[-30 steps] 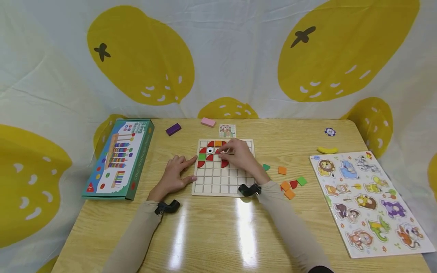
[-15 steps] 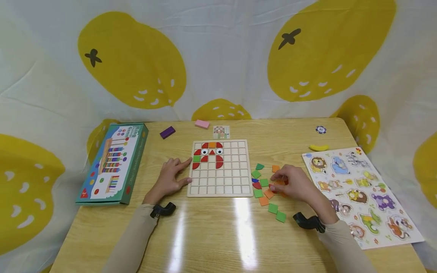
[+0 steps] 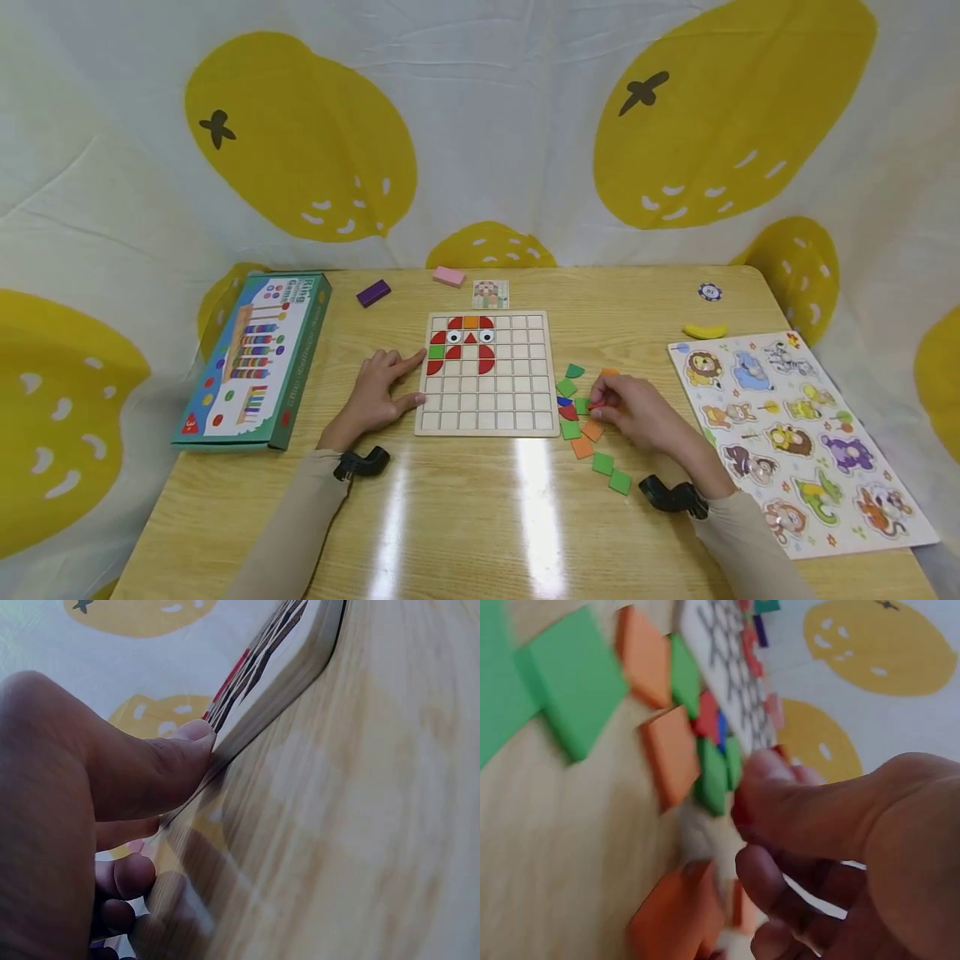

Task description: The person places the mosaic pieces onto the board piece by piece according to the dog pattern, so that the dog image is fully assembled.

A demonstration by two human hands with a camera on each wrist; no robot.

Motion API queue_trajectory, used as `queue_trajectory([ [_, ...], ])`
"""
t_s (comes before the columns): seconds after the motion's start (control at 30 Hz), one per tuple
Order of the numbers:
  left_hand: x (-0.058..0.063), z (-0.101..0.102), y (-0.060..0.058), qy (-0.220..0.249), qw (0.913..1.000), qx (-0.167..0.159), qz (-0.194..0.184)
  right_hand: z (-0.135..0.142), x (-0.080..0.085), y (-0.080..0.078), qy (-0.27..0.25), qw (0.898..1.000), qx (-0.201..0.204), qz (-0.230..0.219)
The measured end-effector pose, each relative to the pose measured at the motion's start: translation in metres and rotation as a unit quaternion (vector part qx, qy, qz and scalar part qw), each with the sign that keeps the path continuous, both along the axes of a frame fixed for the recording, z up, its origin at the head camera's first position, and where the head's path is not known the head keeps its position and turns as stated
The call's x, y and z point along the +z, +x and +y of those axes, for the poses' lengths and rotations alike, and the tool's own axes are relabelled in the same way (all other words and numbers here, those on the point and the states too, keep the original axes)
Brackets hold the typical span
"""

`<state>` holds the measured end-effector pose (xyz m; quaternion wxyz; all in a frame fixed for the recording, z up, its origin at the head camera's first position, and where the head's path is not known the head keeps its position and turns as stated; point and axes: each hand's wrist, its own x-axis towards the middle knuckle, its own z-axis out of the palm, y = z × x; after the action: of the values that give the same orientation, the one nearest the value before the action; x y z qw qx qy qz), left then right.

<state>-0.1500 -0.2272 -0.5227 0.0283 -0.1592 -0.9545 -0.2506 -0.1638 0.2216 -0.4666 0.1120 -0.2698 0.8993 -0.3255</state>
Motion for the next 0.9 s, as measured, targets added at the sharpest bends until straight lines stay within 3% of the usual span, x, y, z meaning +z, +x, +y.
queue_trajectory([
  [0.1,-0.001,-0.001,0.000,-0.003,1.0000,0.001,0.003,-0.017,0.002,-0.011,-0.073,0.997,0.000,-0.017],
  [0.23,-0.003,-0.002,0.001,-0.003,1.0000,0.003,0.007,-0.059,0.001,-0.028,-0.159,0.986,-0.018,-0.043],
  [0.4,-0.004,-0.002,0.000,-0.002,1.0000,0.000,0.009,-0.121,-0.006,-0.039,-0.204,0.976,-0.053,-0.059],
  [0.57,-0.003,0.000,-0.002,-0.004,1.0000,-0.004,0.005,-0.162,-0.016,-0.044,-0.188,0.979,-0.049,-0.055],
  [0.77,-0.001,0.001,-0.003,-0.011,0.9999,-0.003,0.007,-0.192,-0.027,-0.049,-0.127,0.991,0.000,0.031],
  [0.9,0.001,0.000,-0.002,-0.006,1.0000,-0.003,0.004,-0.201,-0.028,-0.050,-0.077,0.994,0.027,0.072],
])
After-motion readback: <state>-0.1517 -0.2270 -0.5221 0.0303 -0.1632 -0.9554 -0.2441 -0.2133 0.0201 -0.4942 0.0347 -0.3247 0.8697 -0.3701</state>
